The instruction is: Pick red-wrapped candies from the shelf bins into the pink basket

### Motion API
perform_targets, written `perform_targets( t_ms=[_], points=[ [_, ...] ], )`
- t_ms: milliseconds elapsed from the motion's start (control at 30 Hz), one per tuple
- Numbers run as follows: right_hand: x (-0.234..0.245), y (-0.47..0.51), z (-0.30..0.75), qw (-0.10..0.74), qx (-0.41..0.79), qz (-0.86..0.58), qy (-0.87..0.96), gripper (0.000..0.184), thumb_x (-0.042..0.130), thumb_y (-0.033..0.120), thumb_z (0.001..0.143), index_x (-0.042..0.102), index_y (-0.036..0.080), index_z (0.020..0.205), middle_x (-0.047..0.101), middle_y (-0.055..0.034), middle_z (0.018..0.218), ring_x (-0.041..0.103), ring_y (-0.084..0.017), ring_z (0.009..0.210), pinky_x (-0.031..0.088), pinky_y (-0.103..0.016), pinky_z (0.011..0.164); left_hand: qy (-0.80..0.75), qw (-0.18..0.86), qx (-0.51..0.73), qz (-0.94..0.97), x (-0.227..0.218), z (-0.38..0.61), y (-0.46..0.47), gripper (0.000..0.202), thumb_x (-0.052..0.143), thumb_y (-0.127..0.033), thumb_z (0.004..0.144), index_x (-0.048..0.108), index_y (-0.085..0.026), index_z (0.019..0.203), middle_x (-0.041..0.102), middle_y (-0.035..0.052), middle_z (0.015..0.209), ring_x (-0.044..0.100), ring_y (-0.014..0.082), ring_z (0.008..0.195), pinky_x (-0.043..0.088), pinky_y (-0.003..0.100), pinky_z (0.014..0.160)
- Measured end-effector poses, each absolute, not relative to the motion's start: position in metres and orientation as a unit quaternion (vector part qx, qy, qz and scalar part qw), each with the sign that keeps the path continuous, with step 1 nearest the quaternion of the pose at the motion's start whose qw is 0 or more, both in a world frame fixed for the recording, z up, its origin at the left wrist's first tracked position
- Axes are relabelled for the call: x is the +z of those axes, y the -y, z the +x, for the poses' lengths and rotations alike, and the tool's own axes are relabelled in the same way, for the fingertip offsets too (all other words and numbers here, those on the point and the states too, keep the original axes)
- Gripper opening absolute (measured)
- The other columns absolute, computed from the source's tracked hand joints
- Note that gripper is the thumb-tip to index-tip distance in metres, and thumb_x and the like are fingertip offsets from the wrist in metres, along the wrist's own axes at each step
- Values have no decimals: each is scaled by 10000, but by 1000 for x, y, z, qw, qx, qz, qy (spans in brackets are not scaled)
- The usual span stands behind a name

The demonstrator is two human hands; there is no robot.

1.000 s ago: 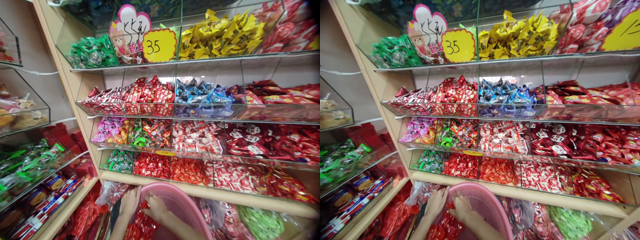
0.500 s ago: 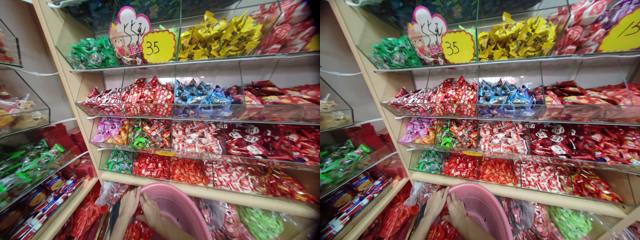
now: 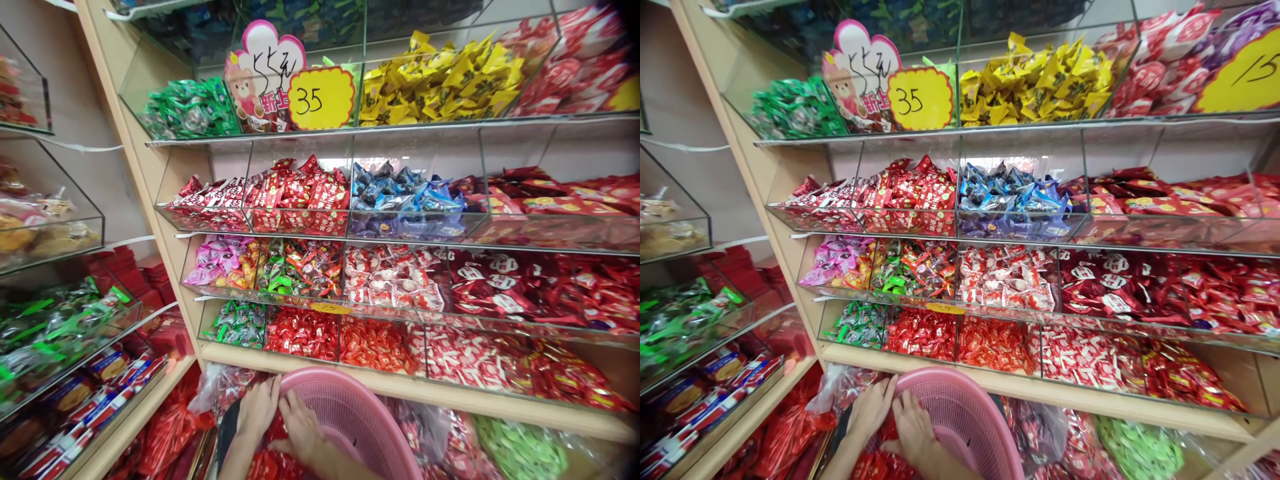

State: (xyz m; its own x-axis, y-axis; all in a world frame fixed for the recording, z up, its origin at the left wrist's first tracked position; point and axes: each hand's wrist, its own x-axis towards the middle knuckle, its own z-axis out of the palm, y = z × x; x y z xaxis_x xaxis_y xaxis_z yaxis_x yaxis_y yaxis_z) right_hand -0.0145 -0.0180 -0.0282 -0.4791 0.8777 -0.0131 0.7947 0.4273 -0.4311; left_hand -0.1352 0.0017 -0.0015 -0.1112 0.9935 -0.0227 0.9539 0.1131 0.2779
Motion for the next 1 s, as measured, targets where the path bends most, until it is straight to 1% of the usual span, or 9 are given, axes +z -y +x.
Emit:
perform_targets(
  t_ms=[233, 300, 400, 467, 567, 667, 833, 900, 1000],
  points=[
    [-13, 16, -6, 101, 186, -489, 846, 745, 749, 373, 614, 416, 218, 1262, 420, -142, 1313, 455, -372, 1154, 464, -518, 859, -735, 95, 107, 662, -10, -139, -4, 582, 127, -489, 884, 632, -217, 983, 697, 105, 929, 641, 226, 914, 439, 321, 781],
    [-3, 15, 0, 134, 175, -474, 853, 627, 687, 366, 690, 422, 234, 1243, 454, -116, 1268, 490, -340, 1117, 478, -477, 838, -732, 96, 111, 665, -11, -139, -4, 585, 120, -490, 884, 634, -225, 973, 700, 104, 916, 645, 229, 903, 439, 327, 777],
    [18, 5, 9, 220, 125, -467, 847, 300, 512, 305, 825, 487, 228, 1114, 513, -74, 1119, 526, -258, 1029, 490, -380, 788, -731, 97, 113, 665, -10, -140, -3, 587, 125, -501, 882, 634, -226, 981, 702, 108, 902, 650, 234, 882, 442, 332, 761],
    [32, -10, 16, 276, 78, -487, 825, 213, 429, 259, 859, 504, 215, 1053, 509, -74, 1084, 510, -228, 1012, 472, -350, 799, -733, 96, 116, 663, -9, -140, -2, 589, 132, -508, 880, 635, -223, 989, 703, 113, 897, 653, 241, 869, 444, 339, 751],
    [47, -41, 22, 298, 23, -566, 769, 320, 444, 272, 848, 468, 202, 1159, 452, -118, 1201, 461, -256, 1079, 437, -399, 846, -736, 94, 118, 660, -8, -139, -2, 598, 131, -508, 880, 642, -215, 985, 704, 121, 883, 656, 249, 848, 447, 345, 740],
    [49, -72, 22, 252, 24, -651, 716, 525, 525, 366, 801, 400, 197, 1282, 368, -175, 1315, 395, -324, 1166, 401, -475, 871, -740, 94, 113, 656, -7, -139, -3, 612, 131, -524, 875, 648, -214, 981, 704, 120, 876, 657, 251, 838, 449, 343, 730],
    [37, -104, 10, 194, 22, -677, 710, 795, 577, 526, 725, 229, 280, 1395, 209, -156, 1446, 173, -377, 1306, 264, -612, 928, -742, 89, 108, 656, -7, -139, -3, 612, 131, -535, 873, 640, -221, 1003, 701, 122, 903, 653, 256, 847, 448, 346, 721],
    [34, -110, 6, 169, 25, -682, 711, 819, 573, 541, 722, 202, 284, 1406, 191, -148, 1459, 123, -375, 1321, 220, -638, 934, -741, 89, 105, 657, -7, -139, -3, 620, 123, -534, 873, 642, -216, 992, 700, 125, 901, 654, 256, 841, 447, 346, 720],
    [35, -112, 5, 151, 27, -680, 717, 788, 572, 509, 741, 209, 290, 1404, 233, -135, 1447, 152, -366, 1310, 232, -634, 928, -743, 91, 104, 655, -7, -140, -3, 622, 125, -535, 872, 643, -211, 990, 698, 128, 911, 651, 254, 844, 446, 345, 724]
  ],
)
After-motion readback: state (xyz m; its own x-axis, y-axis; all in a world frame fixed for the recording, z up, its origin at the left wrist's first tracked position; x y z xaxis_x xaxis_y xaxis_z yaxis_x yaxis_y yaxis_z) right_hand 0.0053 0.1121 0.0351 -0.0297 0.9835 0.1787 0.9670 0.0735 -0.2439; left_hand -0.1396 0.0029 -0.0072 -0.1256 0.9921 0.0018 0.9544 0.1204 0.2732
